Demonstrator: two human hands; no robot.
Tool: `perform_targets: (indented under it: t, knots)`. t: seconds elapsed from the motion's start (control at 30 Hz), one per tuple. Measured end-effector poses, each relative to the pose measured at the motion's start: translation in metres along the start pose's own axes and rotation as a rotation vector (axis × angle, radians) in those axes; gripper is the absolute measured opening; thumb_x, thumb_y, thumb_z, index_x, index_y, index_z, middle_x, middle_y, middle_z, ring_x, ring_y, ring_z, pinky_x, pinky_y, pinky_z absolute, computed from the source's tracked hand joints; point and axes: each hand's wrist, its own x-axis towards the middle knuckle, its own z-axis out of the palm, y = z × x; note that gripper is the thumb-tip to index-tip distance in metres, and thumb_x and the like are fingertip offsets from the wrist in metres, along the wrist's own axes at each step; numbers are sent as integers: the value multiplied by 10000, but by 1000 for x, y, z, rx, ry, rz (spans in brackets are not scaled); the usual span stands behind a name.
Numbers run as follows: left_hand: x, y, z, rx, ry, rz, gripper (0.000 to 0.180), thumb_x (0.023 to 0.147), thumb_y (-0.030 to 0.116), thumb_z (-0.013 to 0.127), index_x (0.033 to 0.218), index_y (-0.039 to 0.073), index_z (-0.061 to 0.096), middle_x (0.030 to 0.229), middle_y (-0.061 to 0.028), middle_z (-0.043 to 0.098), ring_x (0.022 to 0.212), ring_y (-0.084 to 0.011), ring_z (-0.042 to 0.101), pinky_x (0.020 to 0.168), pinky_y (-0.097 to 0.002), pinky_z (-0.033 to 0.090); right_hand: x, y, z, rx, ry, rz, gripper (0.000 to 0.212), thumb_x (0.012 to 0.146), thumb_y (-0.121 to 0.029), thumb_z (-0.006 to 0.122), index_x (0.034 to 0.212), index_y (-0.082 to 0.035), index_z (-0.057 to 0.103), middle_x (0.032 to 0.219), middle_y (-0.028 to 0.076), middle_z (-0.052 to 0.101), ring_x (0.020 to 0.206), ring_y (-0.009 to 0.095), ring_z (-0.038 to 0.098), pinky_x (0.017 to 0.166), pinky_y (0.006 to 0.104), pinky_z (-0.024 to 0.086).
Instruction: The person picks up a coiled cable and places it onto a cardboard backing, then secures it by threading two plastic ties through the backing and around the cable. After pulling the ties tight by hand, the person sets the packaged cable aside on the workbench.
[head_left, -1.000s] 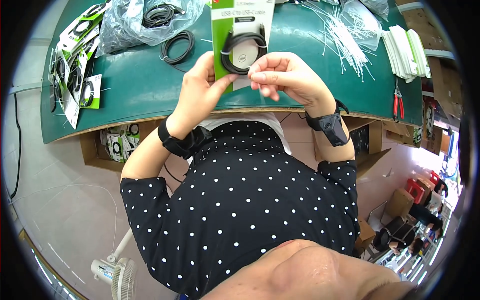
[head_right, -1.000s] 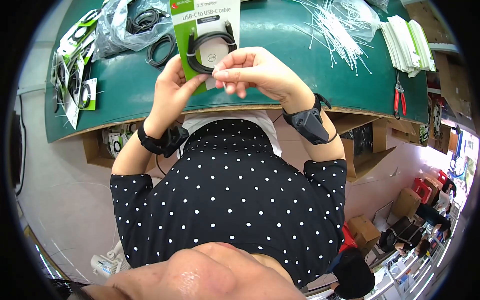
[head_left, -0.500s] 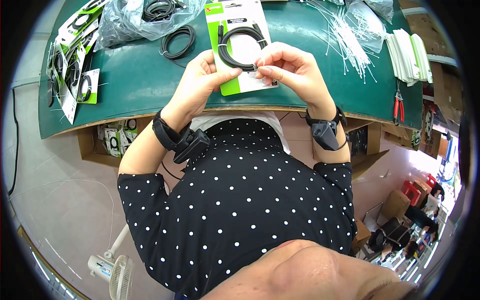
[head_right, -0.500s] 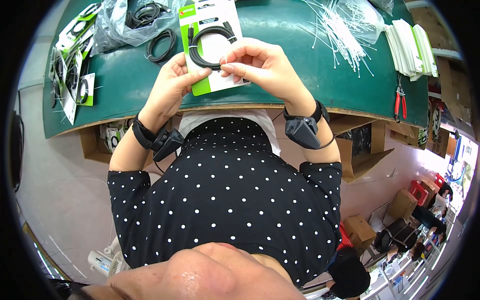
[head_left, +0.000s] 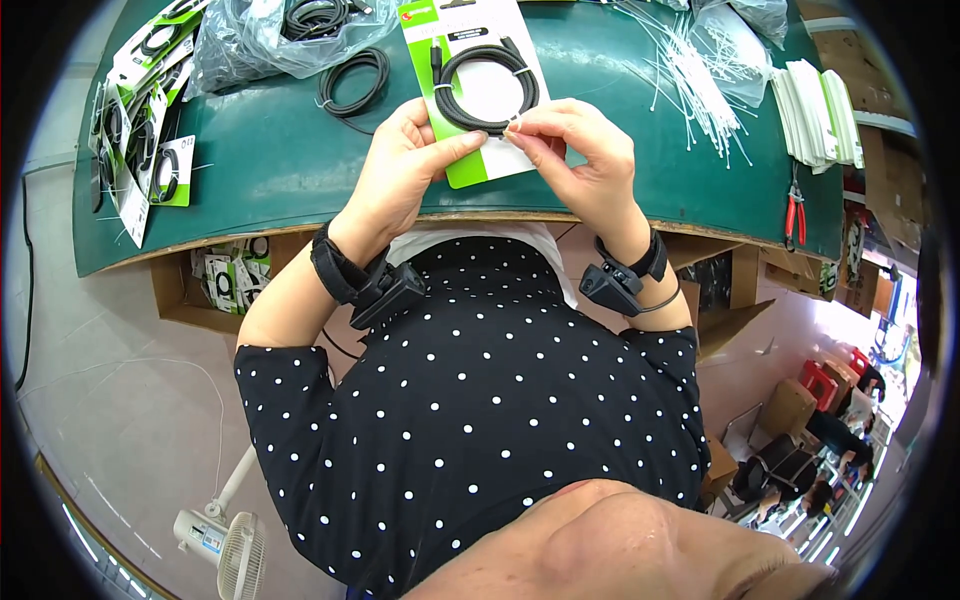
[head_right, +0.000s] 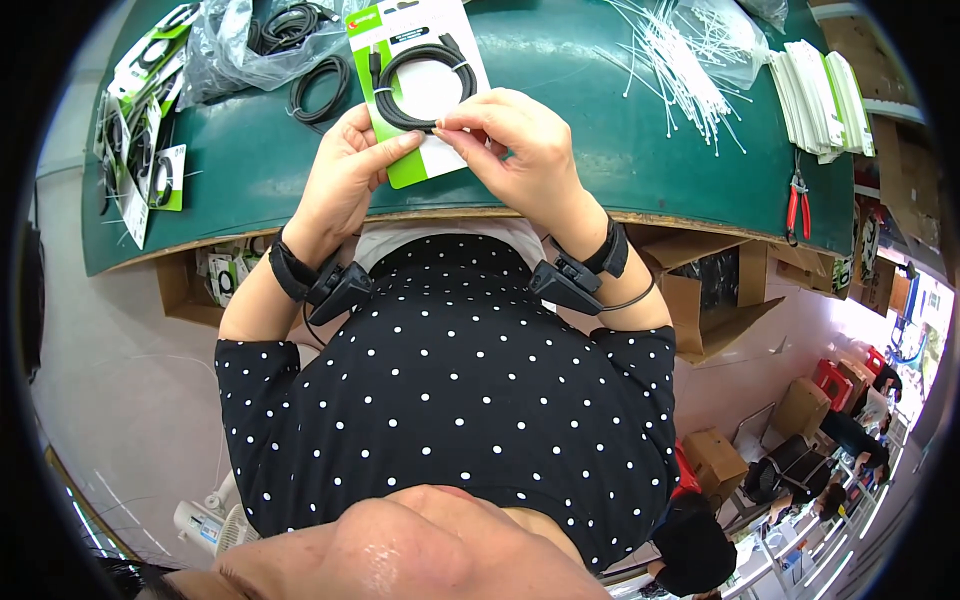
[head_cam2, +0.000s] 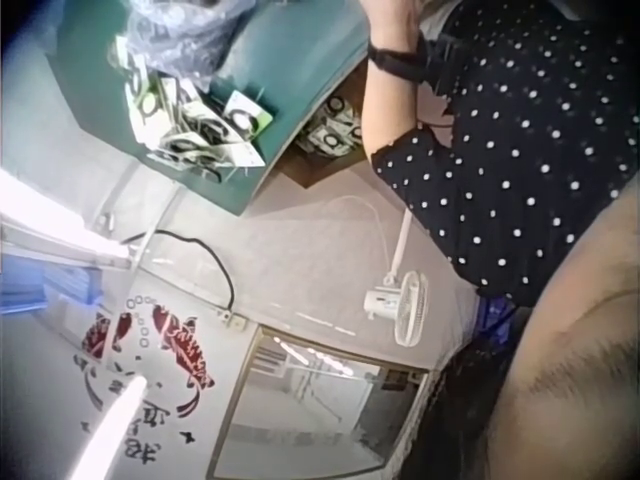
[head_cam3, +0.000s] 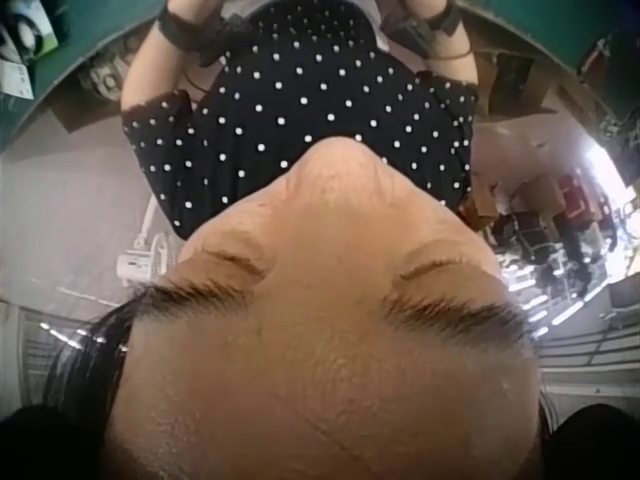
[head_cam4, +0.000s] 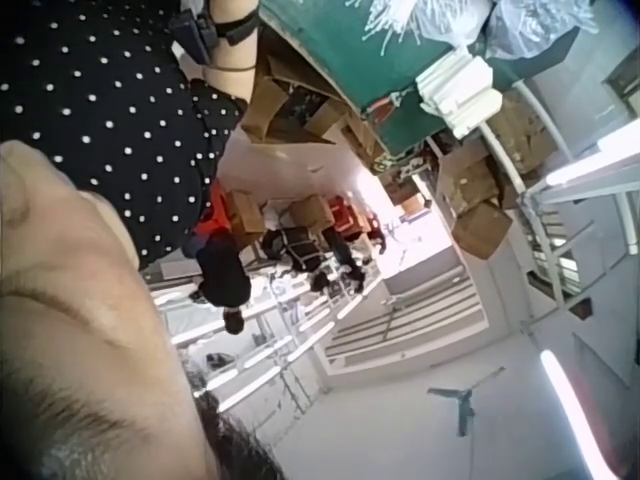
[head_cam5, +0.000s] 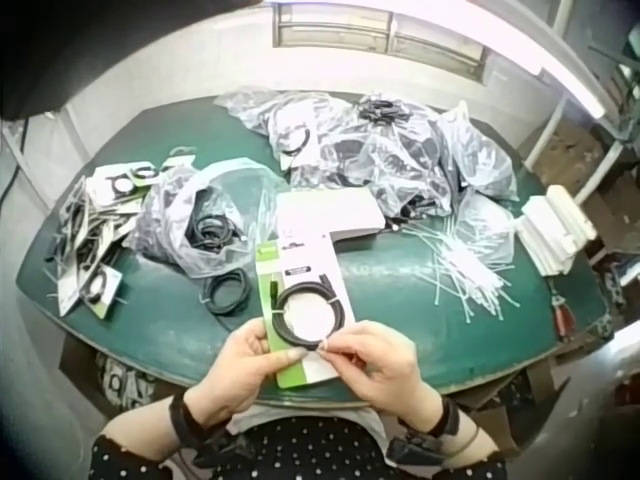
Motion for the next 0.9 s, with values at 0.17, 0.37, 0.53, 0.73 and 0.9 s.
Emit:
perform_targets:
  t: [0.17, 0.37, 0.53, 0.73, 0.9]
  knots:
    - [2, -4, -3, 12, -1, 3, 329, 826, 31, 687, 1121, 12, 543, 980, -59, 679, 829, -79, 638, 666, -186, 482, 0, -1, 0, -6, 6, -13, 108, 747, 2, 728, 832, -39, 676, 785, 49, 665, 591, 89, 553, 463, 199, 408]
    - [2, -4, 0, -10, -5, 26, 326, 827, 17, 680, 1123, 9, 544, 994, -69, 675, 855, -97, 644, 713, -210, 506, -1, 0, -1, 1, 16, 18, 107, 748, 0, 726, 834, -41, 677, 783, 50, 668, 594, 97, 562, 463, 205, 410]
    - [1, -3, 0, -18, -9, 39, 329, 828, -1, 669, 1129, 3, 538, 1021, -83, 668, 892, -121, 647, 774, -245, 525, -1, 0, -2, -32, 30, -14, 103, 751, -1, 724, 833, -40, 677, 783, 50, 668, 598, 102, 567, 465, 208, 413]
    - [2, -3, 1, -28, -10, 44, 335, 828, -10, 665, 1136, -1, 532, 1036, -88, 663, 909, -129, 646, 794, -258, 529, 0, -1, -2, -26, 39, -16, 102, 752, 3, 722, 833, -35, 674, 784, 55, 667, 599, 105, 572, 466, 208, 416]
    - [2, -2, 1, -12, -10, 44, 340, 828, -10, 666, 1139, -2, 528, 1036, -89, 663, 915, -131, 645, 805, -262, 528, 1, -4, -3, -33, 43, -15, 99, 753, 11, 718, 830, -30, 671, 783, 58, 666, 605, 111, 581, 471, 207, 425]
